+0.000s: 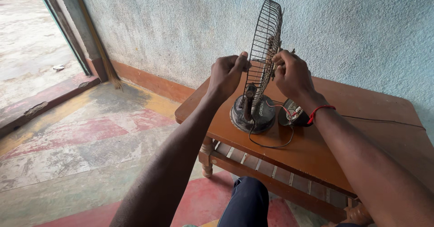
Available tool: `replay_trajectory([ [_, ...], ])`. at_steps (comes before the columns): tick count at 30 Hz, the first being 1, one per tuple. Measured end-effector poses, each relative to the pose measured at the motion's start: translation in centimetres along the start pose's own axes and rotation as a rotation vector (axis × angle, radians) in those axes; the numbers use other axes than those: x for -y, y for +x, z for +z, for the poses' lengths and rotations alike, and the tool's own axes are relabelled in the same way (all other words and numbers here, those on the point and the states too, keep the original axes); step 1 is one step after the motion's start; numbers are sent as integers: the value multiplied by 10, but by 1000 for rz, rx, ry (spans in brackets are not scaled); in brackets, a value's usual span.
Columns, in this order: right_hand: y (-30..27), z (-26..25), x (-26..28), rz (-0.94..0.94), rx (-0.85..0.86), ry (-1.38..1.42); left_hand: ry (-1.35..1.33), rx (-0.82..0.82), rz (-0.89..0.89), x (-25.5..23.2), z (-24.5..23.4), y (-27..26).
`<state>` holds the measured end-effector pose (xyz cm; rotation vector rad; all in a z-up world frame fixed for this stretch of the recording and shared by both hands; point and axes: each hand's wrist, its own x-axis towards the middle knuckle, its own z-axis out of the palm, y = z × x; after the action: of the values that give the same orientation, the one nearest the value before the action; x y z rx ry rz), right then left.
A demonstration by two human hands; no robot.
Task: The person disassembles a table fan, removes the rear motor housing, and uses a screwdriver to adjust internal components. They then reattach the housing and secure it by hand.
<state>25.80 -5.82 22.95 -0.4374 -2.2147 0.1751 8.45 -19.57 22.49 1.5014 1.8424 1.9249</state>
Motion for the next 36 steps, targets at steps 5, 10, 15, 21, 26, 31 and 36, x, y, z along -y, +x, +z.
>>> replay_trajectory([
  [5, 3, 5, -8, -31, -40, -5, -45, -8, 8, 4, -4, 5],
  [10, 9, 4, -13, -31, -90, -62, -4, -2, -48, 6, -14, 3],
  [15, 14, 2, -13, -20, -144, -47, -26, 22, -57, 16, -22, 5],
  [21, 15, 1, -19, 30, -131, -49, -35, 0, 34, 34, -21, 14],
  [26, 15, 3, -26, 5, -175, -41, -85, 24, -71, 41, -23, 8],
  [31, 15, 4, -27, 118, -134, 25, -67, 39, -84, 45, -29, -2],
  [36, 18, 7, -28, 108, -119, -20, -80, 2, -144, 46, -31, 3],
])
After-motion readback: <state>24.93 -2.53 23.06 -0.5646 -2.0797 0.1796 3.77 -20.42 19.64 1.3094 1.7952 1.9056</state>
